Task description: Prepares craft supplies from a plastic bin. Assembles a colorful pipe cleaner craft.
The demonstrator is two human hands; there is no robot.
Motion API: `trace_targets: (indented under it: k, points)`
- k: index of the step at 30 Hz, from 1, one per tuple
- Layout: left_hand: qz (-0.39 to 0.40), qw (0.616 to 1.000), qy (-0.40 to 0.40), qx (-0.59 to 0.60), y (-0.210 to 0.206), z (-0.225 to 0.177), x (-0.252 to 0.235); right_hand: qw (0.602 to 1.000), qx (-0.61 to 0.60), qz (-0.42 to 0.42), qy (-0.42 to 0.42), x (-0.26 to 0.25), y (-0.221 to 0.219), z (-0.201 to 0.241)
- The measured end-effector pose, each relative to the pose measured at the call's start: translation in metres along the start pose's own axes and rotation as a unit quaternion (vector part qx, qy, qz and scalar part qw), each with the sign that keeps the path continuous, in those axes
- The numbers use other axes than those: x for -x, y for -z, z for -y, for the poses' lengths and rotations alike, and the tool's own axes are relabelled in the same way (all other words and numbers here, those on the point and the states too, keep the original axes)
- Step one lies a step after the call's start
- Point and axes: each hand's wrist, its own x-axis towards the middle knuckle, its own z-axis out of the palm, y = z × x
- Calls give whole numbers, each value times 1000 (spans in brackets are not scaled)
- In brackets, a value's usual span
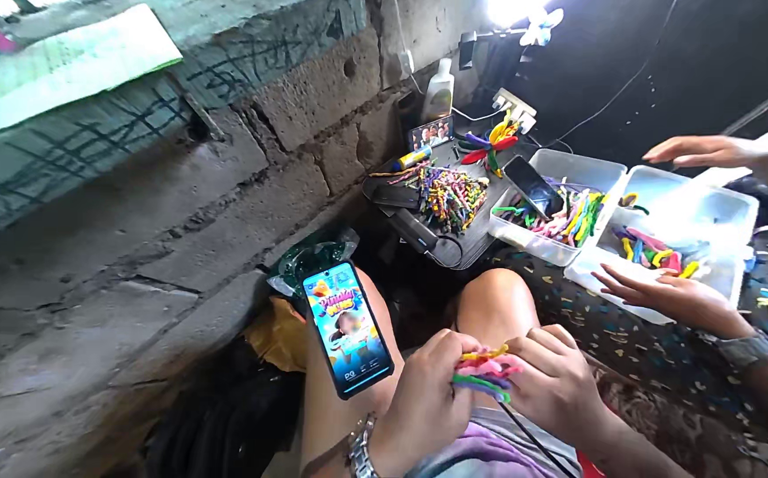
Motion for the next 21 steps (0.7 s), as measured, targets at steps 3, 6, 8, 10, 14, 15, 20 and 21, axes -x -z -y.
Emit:
trace_targets:
  k: [3,6,8,10,14,15,20,21]
  points:
    - [-10,1000,14,-3,0,-1,-1,999,-5,7,-41,1,-4,6]
    - [-10,1000,6,6,6,2,0,978,-164,63,-113,-1,1,11]
    - [0,1000,-11,29,10,4,-1,913,-351,107,-178,-3,5,9]
    - [12,998,-36,43,13,7,-1,798,-516,156,-271,-4,8,10]
    - [4,995,-67,69,14,11,0,615,-665,204,-370,-1,8,6]
    - [1,994,-65,92,14,12,1,592,-677,214,-381,-4,12,5]
    - [-14,978,-30,204,11,12,1,628,-300,396,-599,-169,89,69]
    - [-23,977,-16,214,10,12,0,621,-260,441,-594,-196,101,78]
